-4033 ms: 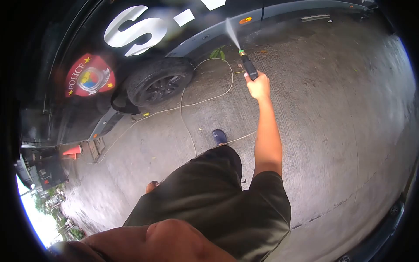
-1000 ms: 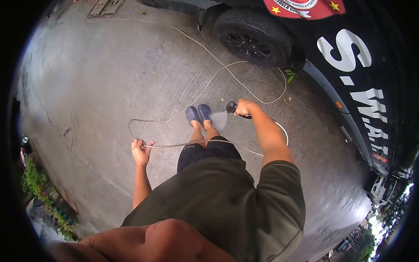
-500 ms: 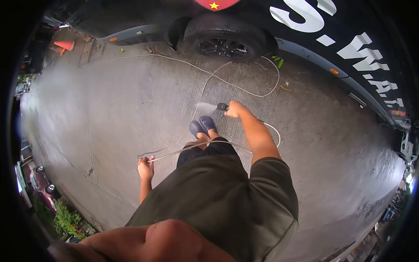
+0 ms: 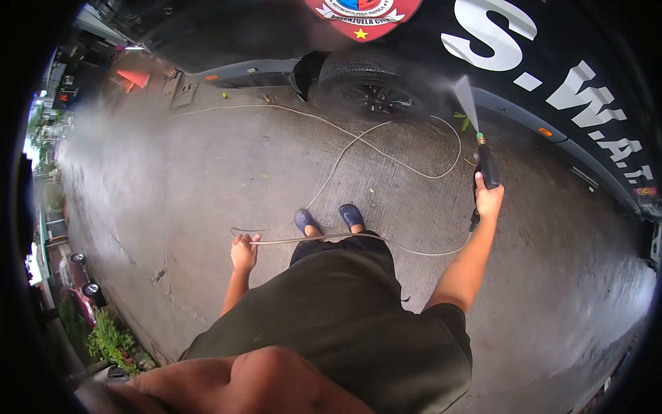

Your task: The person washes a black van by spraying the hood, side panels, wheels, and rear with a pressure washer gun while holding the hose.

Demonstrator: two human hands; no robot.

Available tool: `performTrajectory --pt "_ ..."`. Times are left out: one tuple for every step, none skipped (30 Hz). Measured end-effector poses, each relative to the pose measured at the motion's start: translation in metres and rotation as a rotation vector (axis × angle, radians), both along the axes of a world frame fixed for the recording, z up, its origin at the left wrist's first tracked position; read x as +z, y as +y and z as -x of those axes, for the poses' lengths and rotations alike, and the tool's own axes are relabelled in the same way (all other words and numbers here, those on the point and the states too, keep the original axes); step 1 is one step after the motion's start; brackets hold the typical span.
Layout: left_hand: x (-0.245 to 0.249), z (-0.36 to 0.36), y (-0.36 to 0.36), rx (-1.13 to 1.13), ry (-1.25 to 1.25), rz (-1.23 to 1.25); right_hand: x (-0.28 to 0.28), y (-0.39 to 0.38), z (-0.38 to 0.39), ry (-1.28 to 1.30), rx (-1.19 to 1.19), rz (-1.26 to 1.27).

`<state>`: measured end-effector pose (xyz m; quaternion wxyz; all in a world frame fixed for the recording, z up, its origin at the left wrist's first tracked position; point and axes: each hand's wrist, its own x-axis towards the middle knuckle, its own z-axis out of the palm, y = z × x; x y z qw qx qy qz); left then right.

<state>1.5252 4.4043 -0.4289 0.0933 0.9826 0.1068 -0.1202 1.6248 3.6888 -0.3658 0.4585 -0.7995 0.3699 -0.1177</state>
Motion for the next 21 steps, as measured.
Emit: performTrajectory --pt "0.001 -0.004 0.004 -0.013 -0.02 0.017 0.01 0.017 0.001 0.0 0.014 0.026" --pt "0.003 -0.009 0.008 -0.032 -0.025 0.03 0.014 0.03 0.001 -0.001 0.027 0.052" --pt "0.004 -0.014 0.015 -0.05 -0.03 0.043 0.003 0.038 0.002 -0.043 0.078 0.118" --pt "0.005 -0.02 0.021 -0.067 -0.038 0.056 0.007 0.055 -0.003 -0.085 0.147 0.166" --pt "0.002 -0.024 0.031 -0.066 -0.043 0.081 0.019 0.083 -0.01 -0.128 0.215 0.214" --pt "0.0 -0.027 0.042 -0.066 -0.043 0.098 0.032 0.113 -0.016 -0.167 0.284 0.262" --pt "0.001 -0.026 0.054 -0.068 -0.033 0.112 0.055 0.149 -0.023 -0.078 0.333 0.235" --pt "0.001 -0.027 0.069 -0.071 -0.029 0.129 0.055 0.173 -0.03 -0.079 0.405 0.257" --pt "0.0 -0.024 0.085 -0.058 -0.022 0.14 0.057 0.199 -0.036 -0.036 0.46 0.269" --pt "-0.003 -0.019 0.101 -0.057 -0.007 0.136 0.063 0.226 -0.044 0.006 0.514 0.286" --pt "-0.009 -0.013 0.119 -0.056 0.005 0.138 0.065 0.253 -0.051 0.051 0.573 0.321" --pt "-0.015 -0.007 0.138 -0.054 0.022 0.141 0.064 0.276 -0.056 0.101 0.632 0.356" --pt "-0.019 -0.002 0.155 -0.071 0.033 0.158 0.053 0.292 -0.062 0.191 0.695 0.397" --pt "-0.023 0.001 0.172 -0.073 0.066 0.179 0.041 0.308 -0.066 0.243 0.761 0.474" --pt "-0.028 0.006 0.187 -0.074 0.103 0.2 0.032 0.321 -0.067 0.298 0.811 0.507" --pt "-0.032 0.01 0.203 -0.073 0.137 0.219 0.032 0.339 -0.068 0.349 0.862 0.539" --pt "-0.035 0.012 0.217 -0.152 0.122 0.265 0.026 0.344 -0.066 0.353 0.892 0.548" --pt "-0.039 0.016 0.225 -0.157 0.145 0.285 0.014 0.35 -0.066 0.351 0.921 0.556" --pt "-0.032 0.015 0.227 -0.163 0.164 0.302 0.002 0.356 -0.066 0.345 0.949 0.562" --pt "-0.028 0.013 0.228 -0.171 0.184 0.314 -0.006 0.361 -0.067 0.303 0.916 0.552" --pt "-0.026 0.011 0.224 -0.158 0.226 0.324 -0.014 0.365 -0.065 0.261 0.879 0.538"
